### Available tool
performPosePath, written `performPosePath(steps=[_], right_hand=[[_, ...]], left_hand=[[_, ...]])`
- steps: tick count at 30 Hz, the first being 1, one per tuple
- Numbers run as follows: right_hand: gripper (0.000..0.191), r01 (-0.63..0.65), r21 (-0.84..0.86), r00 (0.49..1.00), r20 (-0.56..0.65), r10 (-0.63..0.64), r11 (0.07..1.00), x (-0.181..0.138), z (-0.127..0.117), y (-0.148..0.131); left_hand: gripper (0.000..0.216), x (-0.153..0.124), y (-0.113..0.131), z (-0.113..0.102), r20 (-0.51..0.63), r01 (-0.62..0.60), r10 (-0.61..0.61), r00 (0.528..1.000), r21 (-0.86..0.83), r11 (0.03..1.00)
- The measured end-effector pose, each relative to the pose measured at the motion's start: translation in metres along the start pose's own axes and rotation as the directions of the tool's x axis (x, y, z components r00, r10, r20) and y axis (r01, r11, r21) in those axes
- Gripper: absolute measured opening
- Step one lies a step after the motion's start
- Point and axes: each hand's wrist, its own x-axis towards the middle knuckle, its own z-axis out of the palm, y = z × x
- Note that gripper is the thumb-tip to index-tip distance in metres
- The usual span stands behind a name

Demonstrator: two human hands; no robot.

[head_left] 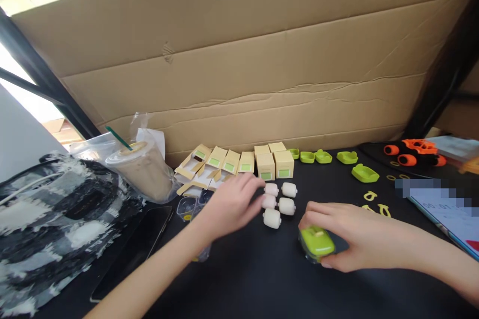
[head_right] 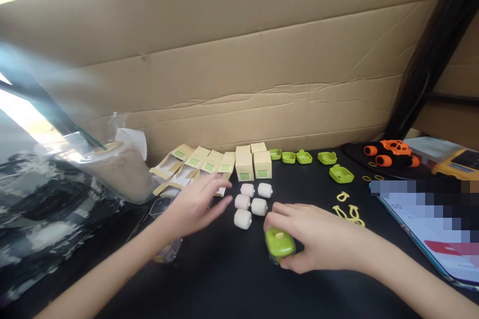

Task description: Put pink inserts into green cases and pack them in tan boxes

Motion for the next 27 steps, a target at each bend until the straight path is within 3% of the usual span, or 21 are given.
performPosePath(steps=[6,10,21,27], right_hand=[[0.024,-0.083,-0.080,0.996,0.011,0.084,0.993,-0.002,-0.009,0.008],[0.021,-0.138,-0.125,0.990,-0.038,0.134,0.982,-0.003,-0.014,0.017],[0.029,-0.206,-0.094,0.977,-0.078,0.200,0.974,-0.005,-0.017,0.044],[0.069,-0.276,-0.090,0.959,-0.086,0.269,0.957,-0.007,-0.017,0.036]], left_hand=[[0.016,0.042,-0.054,0.002,0.129,0.108,-0.133,0.983,0.183,0.977],[0.032,0.050,-0.071,0.017,0.217,0.126,-0.182,0.959,0.252,0.960],[0.034,0.051,-0.069,0.039,0.254,0.262,-0.319,0.913,0.232,0.937],[0.032,0.050,-0.065,0.027,0.177,0.412,-0.421,0.890,0.083,0.907]])
